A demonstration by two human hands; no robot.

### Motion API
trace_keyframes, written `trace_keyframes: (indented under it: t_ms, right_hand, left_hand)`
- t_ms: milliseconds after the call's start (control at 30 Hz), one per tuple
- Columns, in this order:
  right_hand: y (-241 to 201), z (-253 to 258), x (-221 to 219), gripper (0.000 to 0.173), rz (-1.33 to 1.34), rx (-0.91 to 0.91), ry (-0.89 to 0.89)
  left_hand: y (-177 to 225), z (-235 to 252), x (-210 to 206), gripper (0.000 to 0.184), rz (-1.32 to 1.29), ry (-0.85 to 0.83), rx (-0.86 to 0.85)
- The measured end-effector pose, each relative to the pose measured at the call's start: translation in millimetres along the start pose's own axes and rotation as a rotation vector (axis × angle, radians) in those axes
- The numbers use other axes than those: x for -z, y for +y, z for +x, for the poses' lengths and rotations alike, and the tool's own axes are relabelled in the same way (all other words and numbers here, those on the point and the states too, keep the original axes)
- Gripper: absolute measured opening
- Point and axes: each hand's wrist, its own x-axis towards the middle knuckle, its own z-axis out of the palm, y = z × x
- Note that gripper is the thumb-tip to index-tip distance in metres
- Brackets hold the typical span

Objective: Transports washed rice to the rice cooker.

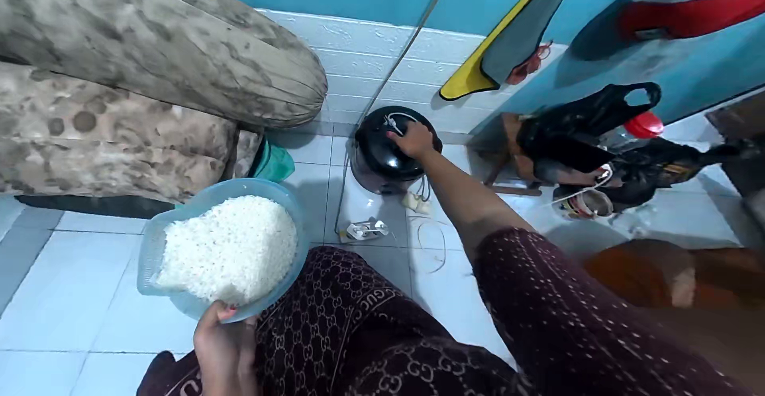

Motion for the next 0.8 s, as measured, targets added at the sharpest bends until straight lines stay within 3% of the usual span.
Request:
trace_keyframes:
  t_ms: [67,167,267,333,433,500,567,633,700,733,800]
  right_hand:
    - [-19.3,23.3,-12.5,0.083,-0.019,-0.051,-0.067]
    - [-41.6,51.5,-21.8,0.061,-0.014,-0.216,-0.076]
    - [-39.5,63.2,-28.5,0.055,0.035,-0.268,-0.082]
    - [-28.8,72.2,-21.1,0.061,0.250,-0.285,0.058]
    - [7.7,80.7,13.2,0.066,0.659,-0.350,0.447]
    - [44.0,58.0,55.7,0.071,0.540,-0.278,0.536]
    - [84.4,5.1,91.3,0.074,0.206,-0.209,0.412]
    - [132.8,-55.6,101.3,0.071,-0.032,-0.216,0.091]
    - [188.1,-112.1,77.3,0.060,-0.151,-0.310,-0.259]
    - [202.9,-139.1,60.2,0.063,-0.169,-0.386,-0.417]
    - [198.5,-187.0,21.4,0.070,-0.227,-0.459,-0.526]
  left_hand:
    - [-2.9,-2.3,-8.7,0.017,0.024,0.017,0.067]
    - [-6.8,5.3,-16.4,0.019,-0.014,0.017,0.136]
    - [-10.6,13.0,-16.4,0.020,-0.026,-0.021,0.171]
    - [-12.0,17.6,-17.2,0.020,-0.025,-0.042,0.161]
    - [-13.6,19.9,-15.8,0.019,0.020,-0.051,0.141]
    - [-14.2,22.4,-13.7,0.021,0.031,-0.051,0.132]
    - [-14.1,23.9,-12.3,0.022,0.042,-0.057,0.124]
    - [-13.3,24.7,-12.6,0.022,0.044,-0.063,0.119]
    - [-12.1,23.1,-15.1,0.021,0.056,-0.054,0.114]
    - [-11.2,21.5,-16.9,0.021,0.063,-0.050,0.112]
    - [-8.8,19.8,-19.5,0.022,0.066,-0.062,0.117]
